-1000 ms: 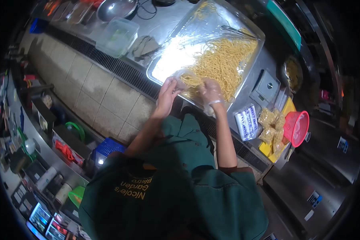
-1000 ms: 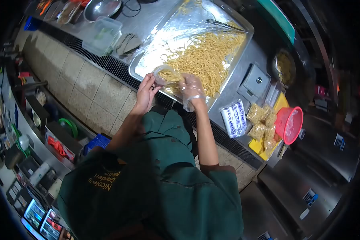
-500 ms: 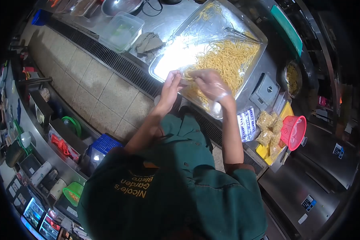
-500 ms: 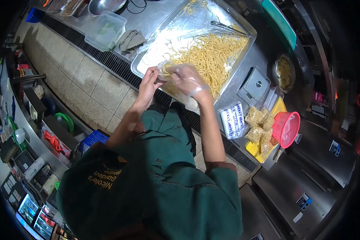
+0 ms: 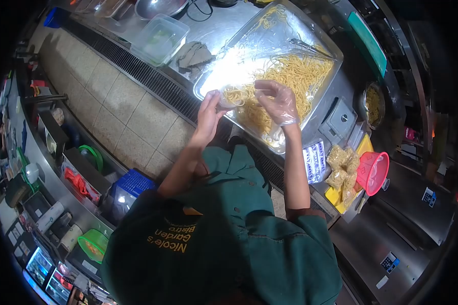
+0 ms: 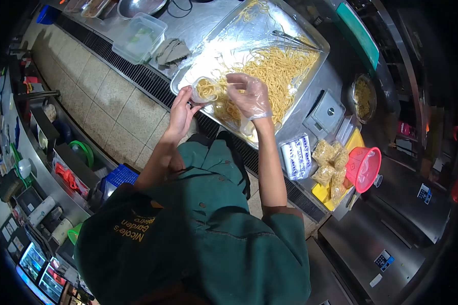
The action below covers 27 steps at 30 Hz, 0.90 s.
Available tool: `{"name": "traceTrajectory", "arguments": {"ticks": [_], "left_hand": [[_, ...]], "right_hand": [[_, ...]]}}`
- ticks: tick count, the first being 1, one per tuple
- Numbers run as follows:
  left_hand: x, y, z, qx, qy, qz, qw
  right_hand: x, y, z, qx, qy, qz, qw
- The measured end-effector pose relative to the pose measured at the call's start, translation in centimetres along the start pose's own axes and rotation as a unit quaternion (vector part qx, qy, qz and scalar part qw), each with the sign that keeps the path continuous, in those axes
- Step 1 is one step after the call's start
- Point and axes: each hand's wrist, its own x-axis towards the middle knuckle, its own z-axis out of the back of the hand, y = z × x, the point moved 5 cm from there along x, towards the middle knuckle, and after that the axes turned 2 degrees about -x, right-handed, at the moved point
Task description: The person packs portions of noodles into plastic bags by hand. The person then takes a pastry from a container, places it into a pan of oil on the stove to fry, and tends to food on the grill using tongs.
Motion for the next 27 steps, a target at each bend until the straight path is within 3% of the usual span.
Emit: {"name": "traceTrajectory", "arguments": {"ticks": [3, 4, 7, 8, 11, 16, 19, 22, 27], "left_hand": [[0.1, -0.1, 0.5, -0.017, 0.002, 0.004, 1.0], [0.1, -0.1, 0.6, -0.02, 0.002, 0.005, 1.0], [-0.1, -0.2, 0.6, -0.03, 0.0, 0.0, 1.0], [0.0, 0.0, 0.7, -0.027, 0.003, -0.001, 1.0], [0.0, 0.2, 1.3, -0.013, 0.005, -0.002, 1.0], [-0.2, 0.2, 1.6, 0.018, 0.003, 0.004, 1.0], [-0.3, 0.5, 1.5, 0.073, -0.002, 0.008, 0.997], [-0.3, 0.3, 0.9, 0.173, -0.007, -0.008, 0.985], [0.1, -0.1, 1.4, 0.16, -0.018, -0.032, 0.986]], "right_hand": [[-0.3, -3.4, -0.9, -0.074, 0.064, -0.06, 0.993], [-0.3, -5.5, -2.2, -0.126, 0.079, -0.042, 0.988], [-1.3, -6.6, -5.3, -0.072, 0.069, -0.017, 0.995], [-1.2, -7.8, -6.1, -0.14, 0.018, 0.007, 0.99], [-0.3, -8.3, -6.1, -0.048, 0.016, -0.089, 0.995], [-0.4, -4.4, -4.7, 0.068, -0.006, -0.073, 0.995], [-0.8, -1.0, -4.5, -0.039, -0.007, 0.062, 0.997], [-1.2, 1.1, -5.3, -0.064, -0.001, 0.087, 0.994], [-1.0, 0.8, -4.9, -0.24, -0.035, 0.139, 0.96]]}}
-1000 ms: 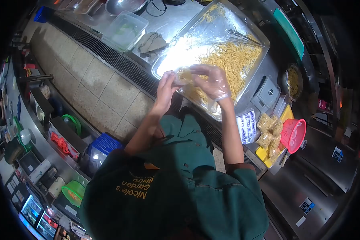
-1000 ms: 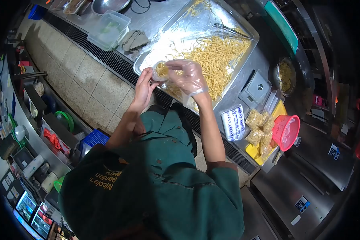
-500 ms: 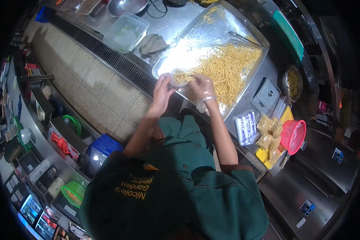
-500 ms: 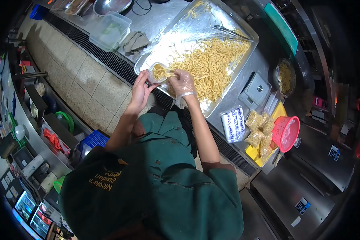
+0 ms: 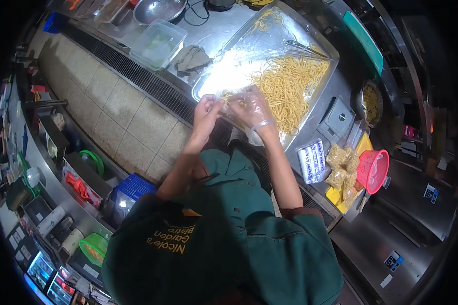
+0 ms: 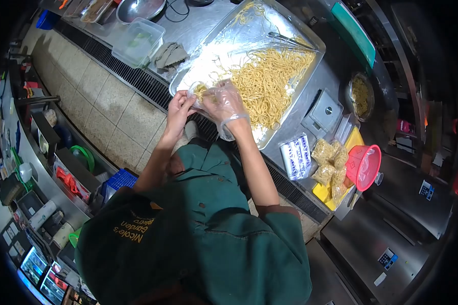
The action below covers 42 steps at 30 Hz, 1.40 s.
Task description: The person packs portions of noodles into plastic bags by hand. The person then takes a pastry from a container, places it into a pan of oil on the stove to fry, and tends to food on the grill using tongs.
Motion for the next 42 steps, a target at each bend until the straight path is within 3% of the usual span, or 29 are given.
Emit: {"name": "traceTrajectory", "arguments": {"ticks": [3, 6, 10, 12, 16, 23, 26, 31, 33, 36, 40, 42], "left_hand": [[-0.2, -0.4, 0.5, 0.01, -0.012, 0.0, 1.0], [-0.6, -0.7, 0.2, 0.037, -0.002, 0.039, 0.999], [-0.8, -0.6, -0.1, 0.045, 0.026, 0.065, 0.997], [-0.6, -0.2, 0.2, 0.04, 0.032, 0.049, 0.998], [-0.7, 0.0, 0.7, 0.043, 0.028, 0.034, 0.998], [-0.9, -0.2, -0.5, 0.028, 0.032, 0.053, 0.998], [-1.1, -0.5, -0.6, 0.041, 0.031, 0.055, 0.997], [-1.4, -1.0, -0.9, 0.026, 0.032, 0.075, 0.996], [-1.5, -1.1, -1.0, 0.008, 0.029, 0.07, 0.997], [-1.4, -0.8, -0.9, -0.014, 0.021, 0.064, 0.998], [-1.4, -0.8, -0.9, -0.009, 0.014, 0.06, 0.998], [-1.3, -0.9, -1.1, -0.013, 0.015, 0.062, 0.998]], "right_hand": [[-0.1, -1.5, -0.7, 0.05, 0.053, -0.056, 0.996], [-0.7, -1.6, 0.0, 0.196, -0.015, -0.143, 0.97], [-0.2, -2.3, -1.6, 0.155, 0.058, -0.066, 0.984], [0.2, -3.0, -2.3, 0.074, 0.147, -0.035, 0.986], [-0.4, -1.4, 0.9, -0.001, 0.192, -0.165, 0.967], [-0.8, 1.7, 3.7, 0.028, 0.097, -0.108, 0.989], [-1.0, 3.5, 4.0, 0.193, 0.1, -0.115, 0.969], [-1.8, 2.9, 3.8, 0.156, 0.079, -0.09, 0.98], [-1.9, 2.3, 4.1, 0.187, 0.015, -0.098, 0.977], [-2.7, 1.1, 4.5, 0.152, 0.012, -0.131, 0.98], [-6.2, -2.7, -0.5, 0.107, 0.07, -0.133, 0.983], [-7.5, -2.9, -2.4, 0.296, 0.116, -0.266, 0.91]]}}
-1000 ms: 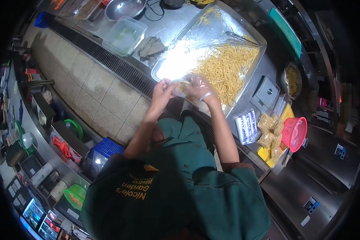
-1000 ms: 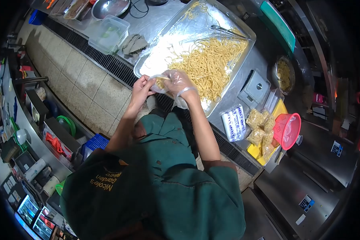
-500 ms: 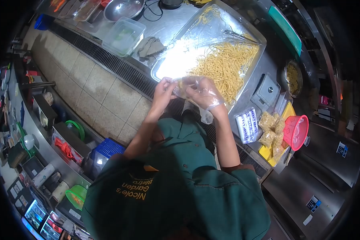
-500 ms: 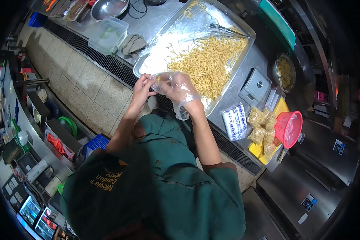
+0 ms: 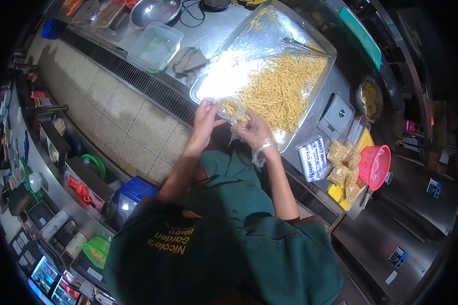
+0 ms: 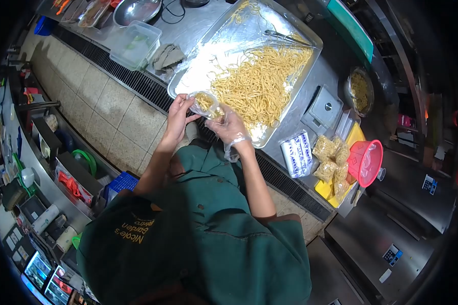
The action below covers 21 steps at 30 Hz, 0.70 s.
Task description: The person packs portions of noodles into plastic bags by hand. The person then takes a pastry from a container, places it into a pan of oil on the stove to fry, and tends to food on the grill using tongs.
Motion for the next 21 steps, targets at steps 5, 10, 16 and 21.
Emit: {"name": "traceTrajectory", "arguments": {"ticks": [5, 10, 16, 21], "left_hand": [[0.1, 0.4, 0.3, 0.006, 0.004, -0.003, 1.0], [-0.5, 0.0, -0.5, 0.019, 0.026, -0.009, 0.999], [-0.3, 0.4, 0.4, 0.017, 0.002, -0.029, 0.999], [-0.3, 0.4, 1.2, 0.015, -0.026, -0.048, 0.998]], "right_hand": [[-1.2, 2.0, 1.2, -0.004, -0.003, -0.061, 0.998], [-1.9, 7.6, 2.0, -0.148, -0.079, 0.184, 0.968], [-2.0, 8.3, 3.6, -0.133, -0.15, 0.155, 0.967], [2.0, 0.7, 7.0, -0.343, -0.205, 0.132, 0.907]]}}
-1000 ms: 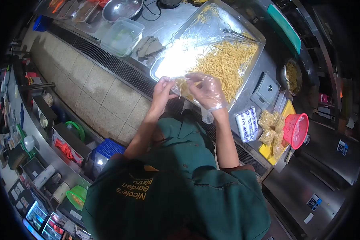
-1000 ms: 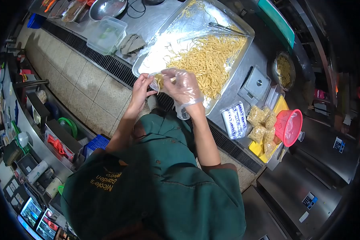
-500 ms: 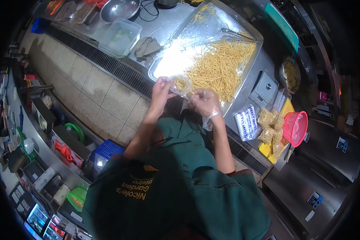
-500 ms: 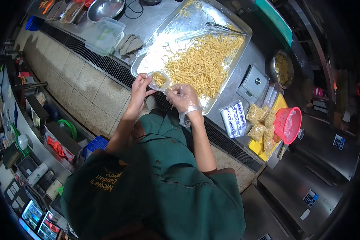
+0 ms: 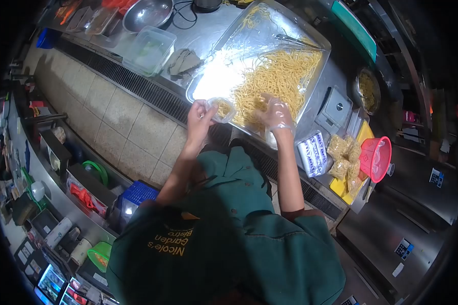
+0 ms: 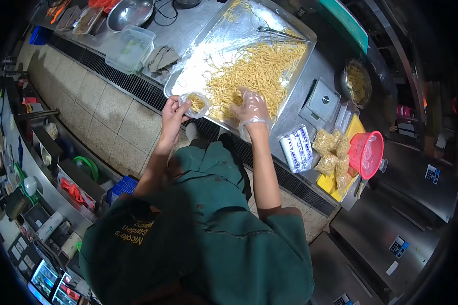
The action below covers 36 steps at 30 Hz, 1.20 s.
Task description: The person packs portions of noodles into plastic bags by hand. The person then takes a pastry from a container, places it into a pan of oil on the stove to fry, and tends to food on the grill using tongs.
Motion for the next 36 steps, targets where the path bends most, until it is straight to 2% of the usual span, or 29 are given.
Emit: {"name": "traceTrajectory", "arguments": {"ticks": [2, 5, 6, 9, 10, 13, 14, 21, 22, 25, 29, 35, 36], "left_hand": [[-0.1, -0.1, 0.0, -0.014, 0.002, -0.004, 1.0], [0.0, -0.3, -0.5, -0.011, 0.006, -0.012, 1.0], [0.0, -0.1, -0.4, 0.003, 0.007, -0.012, 1.0], [0.7, 0.0, -0.2, 0.024, 0.015, -0.02, 0.999], [0.6, 0.2, -0.2, 0.027, 0.019, -0.02, 0.999], [0.8, 0.3, -0.7, -0.006, 0.028, -0.007, 1.0], [0.9, 0.4, -0.9, -0.001, 0.031, -0.005, 0.999], [1.6, 0.7, -1.7, 0.022, 0.043, 0.002, 0.999], [1.6, 0.6, -1.8, 0.019, 0.042, 0.0, 0.999], [1.3, 0.2, -1.9, 0.013, 0.039, 0.004, 0.999], [1.8, 0.6, -1.6, 0.019, 0.049, 0.003, 0.999], [1.7, 0.8, -1.2, 0.018, 0.056, 0.012, 0.998], [1.6, 0.8, -1.2, 0.016, 0.057, 0.013, 0.998]], "right_hand": [[-0.3, -2.8, -3.3, -0.132, 0.014, 0.04, 0.99], [-0.8, -4.0, -5.7, -0.188, 0.143, -0.06, 0.97], [-1.4, -3.0, -4.9, -0.168, 0.142, -0.065, 0.973], [-1.7, -2.2, -2.2, -0.14, 0.117, -0.084, 0.98], [-2.0, -2.2, -1.0, -0.089, 0.054, -0.083, 0.991], [-1.5, -1.4, 3.1, -0.069, -0.018, -0.016, 0.997], [-1.4, -1.1, 4.5, -0.07, -0.033, -0.026, 0.997], [-0.7, 1.8, 11.5, 0.104, -0.1, -0.038, 0.989], [-0.9, 2.7, 12.9, 0.078, -0.11, -0.044, 0.99], [-0.8, 3.5, 14.7, 0.117, -0.142, -0.004, 0.983], [-0.8, 3.8, 14.7, 0.086, -0.122, 0.023, 0.989], [-1.4, 7.2, 18.6, 0.238, -0.149, -0.025, 0.959], [-1.5, 8.1, 19.4, 0.255, -0.162, 0.004, 0.953]]}}
